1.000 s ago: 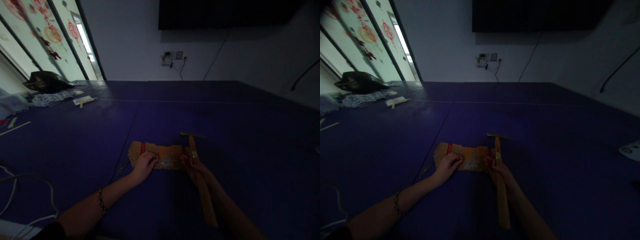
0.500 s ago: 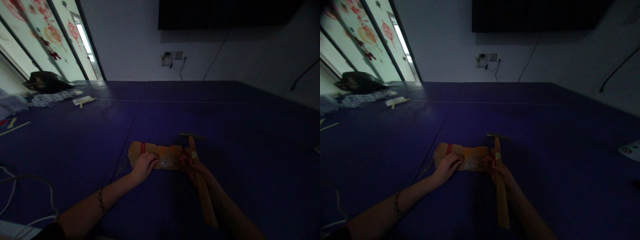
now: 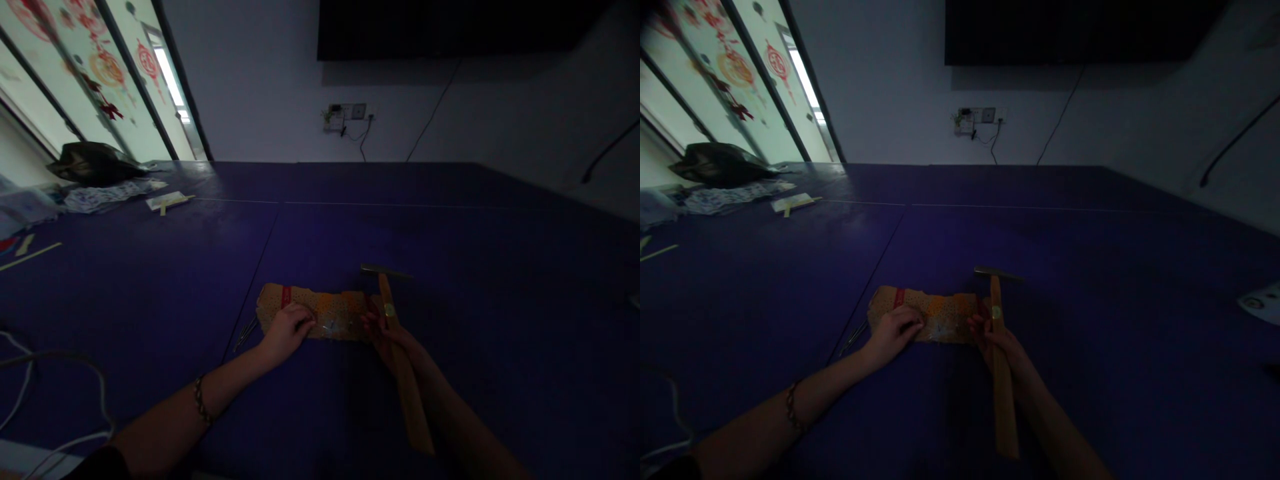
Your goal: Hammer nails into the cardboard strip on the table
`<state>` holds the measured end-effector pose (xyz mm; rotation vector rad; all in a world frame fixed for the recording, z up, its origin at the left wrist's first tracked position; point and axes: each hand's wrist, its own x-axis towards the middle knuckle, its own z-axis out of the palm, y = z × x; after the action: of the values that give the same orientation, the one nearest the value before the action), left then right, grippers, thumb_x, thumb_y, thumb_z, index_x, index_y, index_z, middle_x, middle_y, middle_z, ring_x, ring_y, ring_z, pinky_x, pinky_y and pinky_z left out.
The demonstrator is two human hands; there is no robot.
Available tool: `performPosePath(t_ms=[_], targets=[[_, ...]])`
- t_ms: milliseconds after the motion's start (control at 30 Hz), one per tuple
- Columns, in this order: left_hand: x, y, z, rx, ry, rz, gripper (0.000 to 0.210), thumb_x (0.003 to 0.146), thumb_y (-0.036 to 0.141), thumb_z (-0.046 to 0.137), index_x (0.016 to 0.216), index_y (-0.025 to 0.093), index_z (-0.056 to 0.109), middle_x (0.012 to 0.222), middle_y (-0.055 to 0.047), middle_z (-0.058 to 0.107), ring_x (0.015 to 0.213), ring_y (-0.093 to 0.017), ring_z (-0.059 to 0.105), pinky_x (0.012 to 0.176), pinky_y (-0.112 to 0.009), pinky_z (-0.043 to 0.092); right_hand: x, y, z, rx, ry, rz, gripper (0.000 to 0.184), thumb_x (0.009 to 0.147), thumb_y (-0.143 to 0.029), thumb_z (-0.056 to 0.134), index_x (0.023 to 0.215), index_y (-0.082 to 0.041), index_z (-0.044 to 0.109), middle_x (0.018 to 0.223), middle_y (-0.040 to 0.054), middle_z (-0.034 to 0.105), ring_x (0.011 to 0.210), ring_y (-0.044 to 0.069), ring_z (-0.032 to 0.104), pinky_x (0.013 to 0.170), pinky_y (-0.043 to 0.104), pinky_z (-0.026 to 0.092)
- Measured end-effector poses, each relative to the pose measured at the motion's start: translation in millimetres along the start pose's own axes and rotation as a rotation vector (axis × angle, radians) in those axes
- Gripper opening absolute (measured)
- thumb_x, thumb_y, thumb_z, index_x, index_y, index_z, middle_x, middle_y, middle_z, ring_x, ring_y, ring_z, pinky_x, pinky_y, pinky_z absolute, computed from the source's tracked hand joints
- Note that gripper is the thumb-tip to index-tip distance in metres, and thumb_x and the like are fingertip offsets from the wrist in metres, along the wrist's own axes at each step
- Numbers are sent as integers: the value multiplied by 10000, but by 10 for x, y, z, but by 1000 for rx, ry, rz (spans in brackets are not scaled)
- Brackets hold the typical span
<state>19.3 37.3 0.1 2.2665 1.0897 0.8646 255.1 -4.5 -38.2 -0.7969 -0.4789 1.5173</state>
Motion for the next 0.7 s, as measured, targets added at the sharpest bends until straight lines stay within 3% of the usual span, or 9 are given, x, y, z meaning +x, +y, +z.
performPosePath(t_ms=[167, 433, 700], targets=[[5, -5, -39, -21, -76, 22, 136, 806, 151, 520, 723, 143, 628, 748, -39, 657, 757, -153, 600, 726, -262, 468, 13, -13, -27, -16, -16, 28, 196, 582, -106, 701, 748, -194, 644, 895, 33, 702, 934, 209, 636, 907, 320, 479], [-30, -17, 15, -129, 11, 48, 244, 821, 330, 527, 723, 165, 677, 730, -46, 686, 725, -156, 615, 696, -259, 472, 17, -30, -36, 9, -45, 44, 215, 579, -111, 702, 771, -198, 660, 894, 31, 707, 932, 209, 639, 892, 306, 487], [-17, -2, 103, -68, 48, 18, 275, 832, 341, 510, 709, 170, 686, 688, -37, 681, 681, -154, 602, 666, -263, 453, -2, -12, -20, 2, -1, 46, 223, 570, -112, 715, 767, -189, 647, 880, 42, 704, 947, 230, 631, 942, 358, 447]])
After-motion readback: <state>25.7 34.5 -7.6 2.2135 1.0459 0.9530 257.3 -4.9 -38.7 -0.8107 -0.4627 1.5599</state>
